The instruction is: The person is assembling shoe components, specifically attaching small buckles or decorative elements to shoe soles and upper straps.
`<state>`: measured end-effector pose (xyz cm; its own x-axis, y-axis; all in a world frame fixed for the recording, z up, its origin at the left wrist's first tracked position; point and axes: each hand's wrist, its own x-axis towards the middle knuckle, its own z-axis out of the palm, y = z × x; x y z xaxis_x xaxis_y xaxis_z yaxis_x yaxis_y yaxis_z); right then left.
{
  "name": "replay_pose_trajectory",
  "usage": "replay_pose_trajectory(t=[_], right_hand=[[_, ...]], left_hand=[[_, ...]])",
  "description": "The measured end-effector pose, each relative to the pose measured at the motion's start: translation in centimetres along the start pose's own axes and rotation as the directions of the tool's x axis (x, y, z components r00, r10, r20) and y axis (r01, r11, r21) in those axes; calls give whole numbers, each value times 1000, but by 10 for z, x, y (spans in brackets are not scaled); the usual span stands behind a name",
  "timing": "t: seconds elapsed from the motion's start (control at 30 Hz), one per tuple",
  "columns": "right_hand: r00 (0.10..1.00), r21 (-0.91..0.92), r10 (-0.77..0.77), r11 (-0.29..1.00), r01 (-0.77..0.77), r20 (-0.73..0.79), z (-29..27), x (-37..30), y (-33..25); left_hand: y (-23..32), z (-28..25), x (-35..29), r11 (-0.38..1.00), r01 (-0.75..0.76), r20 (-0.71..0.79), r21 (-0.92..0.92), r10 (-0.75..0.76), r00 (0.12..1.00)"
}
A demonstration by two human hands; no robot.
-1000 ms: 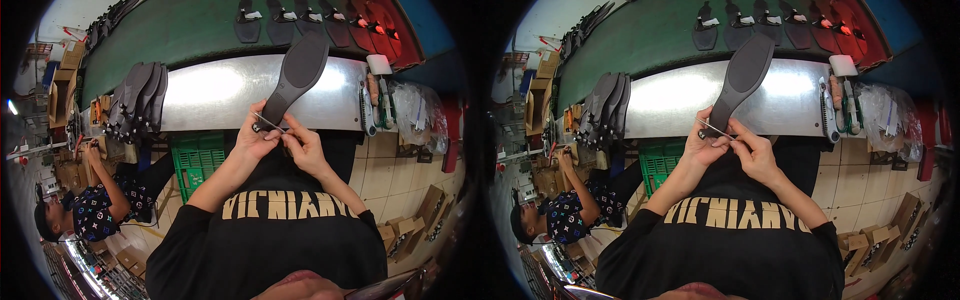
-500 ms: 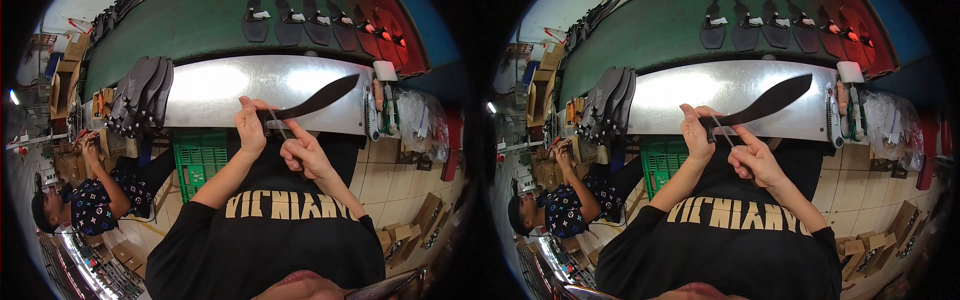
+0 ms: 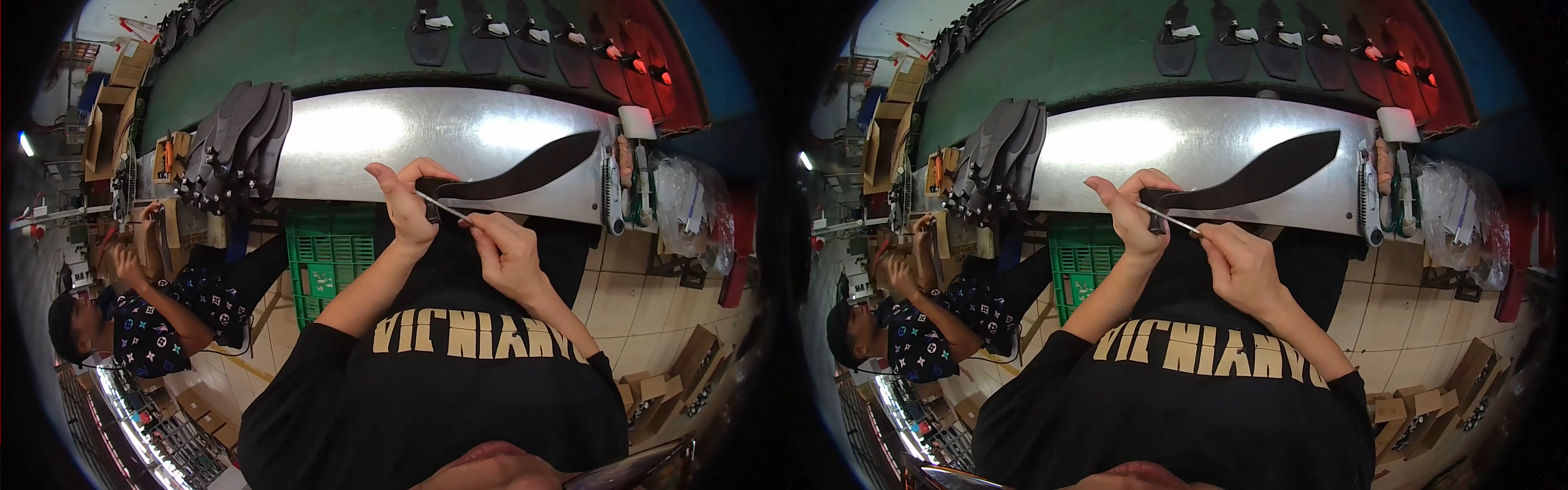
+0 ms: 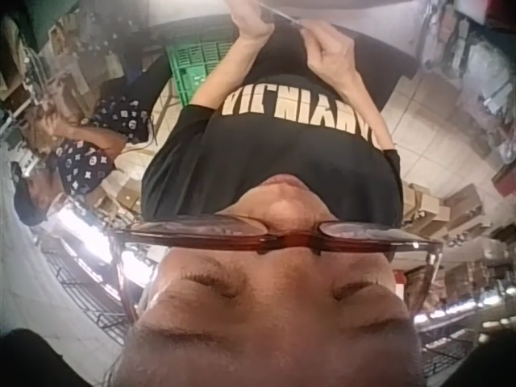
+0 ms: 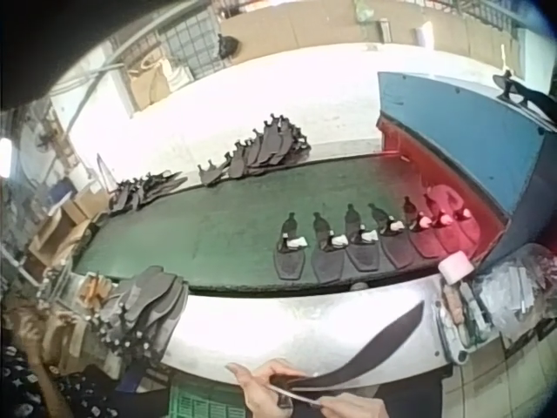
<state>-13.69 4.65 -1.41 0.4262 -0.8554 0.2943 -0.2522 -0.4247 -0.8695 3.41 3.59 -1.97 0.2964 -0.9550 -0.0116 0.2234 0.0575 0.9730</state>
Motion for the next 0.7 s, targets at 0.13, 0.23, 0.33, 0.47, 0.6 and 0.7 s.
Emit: replay_pose_trajectory(t=[0.13, 0.23, 0.33, 0.47, 0.6, 0.7], right_hand=[[993, 14, -102, 995, 101, 57, -1, -2, -9], [994, -68, 32, 997, -39, -103, -8, 4, -6], [991, -103, 75, 991, -87, -113, -12, 7, -3], [992, -177, 76, 980, -92, -96, -6, 5, 5], [995, -175, 29, 984, -46, -99, 6, 0, 11], [996, -97, 77, 992, -80, -34, 5, -1, -1]], left_hand=[[-1, -6, 13, 765, 371, 110, -526, -371, 922], [12, 17, 13, 541, 519, 101, -662, -622, 777], [-19, 12, 4, 413, 501, 248, -760, -529, 812], [-22, 19, 7, 409, 507, 249, -758, -538, 805], [-34, 18, 12, 389, 520, 269, -760, -540, 797], [-38, 17, 16, 430, 516, 298, -741, -477, 827]])
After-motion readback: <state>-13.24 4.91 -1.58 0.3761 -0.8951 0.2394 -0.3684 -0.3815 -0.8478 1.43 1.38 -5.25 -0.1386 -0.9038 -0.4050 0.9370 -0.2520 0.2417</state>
